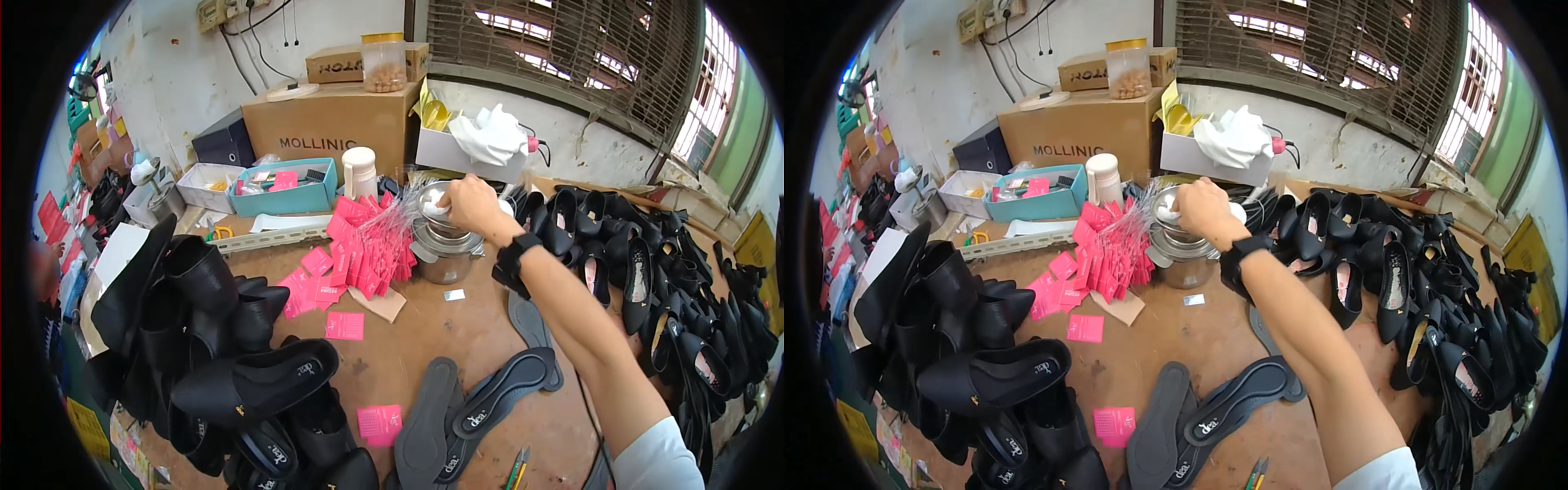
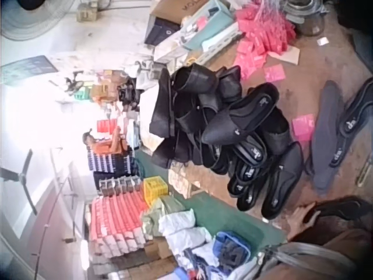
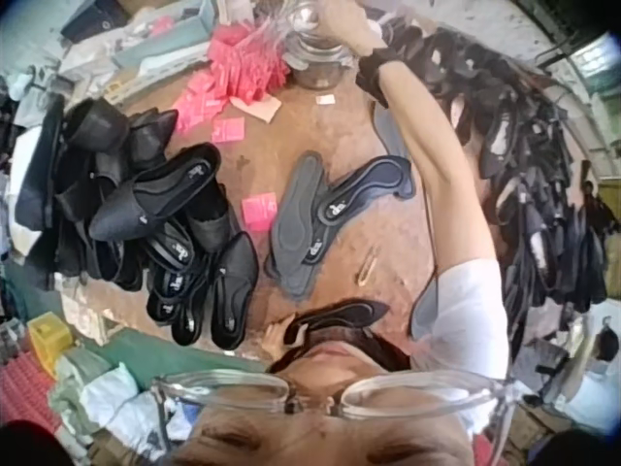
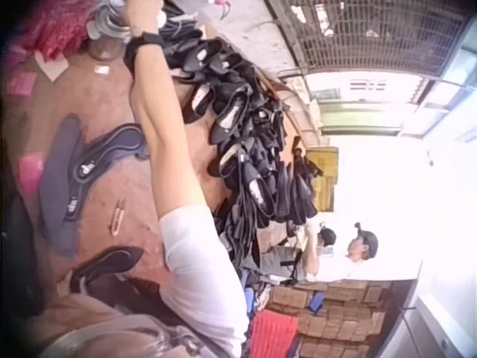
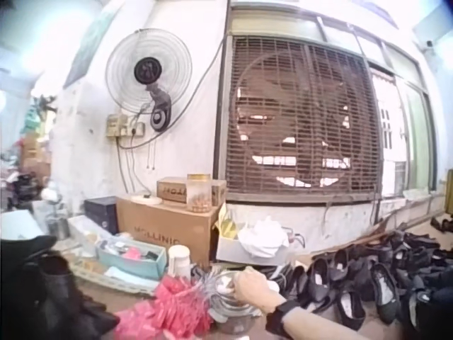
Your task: The person inserts insoles into black flat shoes on a workbench. They pick up a shoe, place an insole inside, and press it down to fit. The person occasionally wipes the insoles with a white cloth. The task is performed repeatedly on multiple pairs of shoes.
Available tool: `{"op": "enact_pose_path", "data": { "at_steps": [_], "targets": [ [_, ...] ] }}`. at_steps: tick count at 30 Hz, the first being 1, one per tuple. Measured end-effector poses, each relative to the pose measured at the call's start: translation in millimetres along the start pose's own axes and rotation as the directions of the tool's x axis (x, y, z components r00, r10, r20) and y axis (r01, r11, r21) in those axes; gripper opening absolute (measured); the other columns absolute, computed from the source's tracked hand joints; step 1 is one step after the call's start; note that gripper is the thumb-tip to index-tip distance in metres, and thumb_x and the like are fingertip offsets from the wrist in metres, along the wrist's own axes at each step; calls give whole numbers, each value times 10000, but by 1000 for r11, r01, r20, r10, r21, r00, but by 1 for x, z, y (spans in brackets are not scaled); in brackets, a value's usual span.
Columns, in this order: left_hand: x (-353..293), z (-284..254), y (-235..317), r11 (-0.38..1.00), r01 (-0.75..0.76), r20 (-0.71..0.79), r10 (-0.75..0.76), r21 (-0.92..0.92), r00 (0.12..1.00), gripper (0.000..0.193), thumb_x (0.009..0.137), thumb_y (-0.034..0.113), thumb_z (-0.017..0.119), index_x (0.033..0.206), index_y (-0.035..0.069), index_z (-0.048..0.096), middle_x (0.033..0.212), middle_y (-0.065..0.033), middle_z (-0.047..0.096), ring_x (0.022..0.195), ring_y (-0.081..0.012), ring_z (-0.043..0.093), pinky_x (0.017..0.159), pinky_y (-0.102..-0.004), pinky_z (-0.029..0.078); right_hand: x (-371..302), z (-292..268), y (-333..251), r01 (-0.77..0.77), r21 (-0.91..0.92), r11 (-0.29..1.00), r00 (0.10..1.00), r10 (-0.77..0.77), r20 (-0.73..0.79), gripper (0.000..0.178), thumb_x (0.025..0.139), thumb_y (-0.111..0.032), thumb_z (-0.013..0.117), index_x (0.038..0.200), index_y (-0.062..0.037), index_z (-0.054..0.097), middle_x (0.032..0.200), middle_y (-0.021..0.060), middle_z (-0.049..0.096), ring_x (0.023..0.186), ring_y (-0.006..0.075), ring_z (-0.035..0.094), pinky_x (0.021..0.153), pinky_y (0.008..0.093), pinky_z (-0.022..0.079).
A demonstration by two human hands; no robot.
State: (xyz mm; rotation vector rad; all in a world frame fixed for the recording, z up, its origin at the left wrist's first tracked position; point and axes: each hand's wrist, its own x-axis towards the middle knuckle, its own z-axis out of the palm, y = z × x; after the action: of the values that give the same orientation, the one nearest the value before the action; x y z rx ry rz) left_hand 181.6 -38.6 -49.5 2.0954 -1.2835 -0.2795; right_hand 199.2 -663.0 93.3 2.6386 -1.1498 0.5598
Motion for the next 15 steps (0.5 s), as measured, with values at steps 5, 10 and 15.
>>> {"op": "enact_pose_path", "data": {
  "at_steps": [5,10,15],
  "targets": [
    [8,-11,10,1000,12,45,-12,15,999,306,759,314,808,999,131,755,731,-102,652,679,-271,648,610,-392,520,-9,4,-3,-54,-77,996,997,49,-60,135,705,-196,745,831,-198,794,860,135,729,828,320,697,760,403,573],
    [9,-12,9,999,47,169,-46,1,985,394,788,359,786,1110,143,719,861,-125,681,745,-316,664,644,-439,537,-8,-4,0,-146,106,984,988,138,75,240,690,-101,658,854,-197,805,819,153,722,843,361,693,791,435,566],
    [17,-16,18,993,37,79,-28,-114,997,289,809,280,785,1039,123,711,886,-108,664,758,-298,643,679,-446,513,20,-38,20,59,33,998,998,-59,-18,173,750,-200,670,884,-136,758,850,157,723,728,328,686,713,438,558]
  ]
}}
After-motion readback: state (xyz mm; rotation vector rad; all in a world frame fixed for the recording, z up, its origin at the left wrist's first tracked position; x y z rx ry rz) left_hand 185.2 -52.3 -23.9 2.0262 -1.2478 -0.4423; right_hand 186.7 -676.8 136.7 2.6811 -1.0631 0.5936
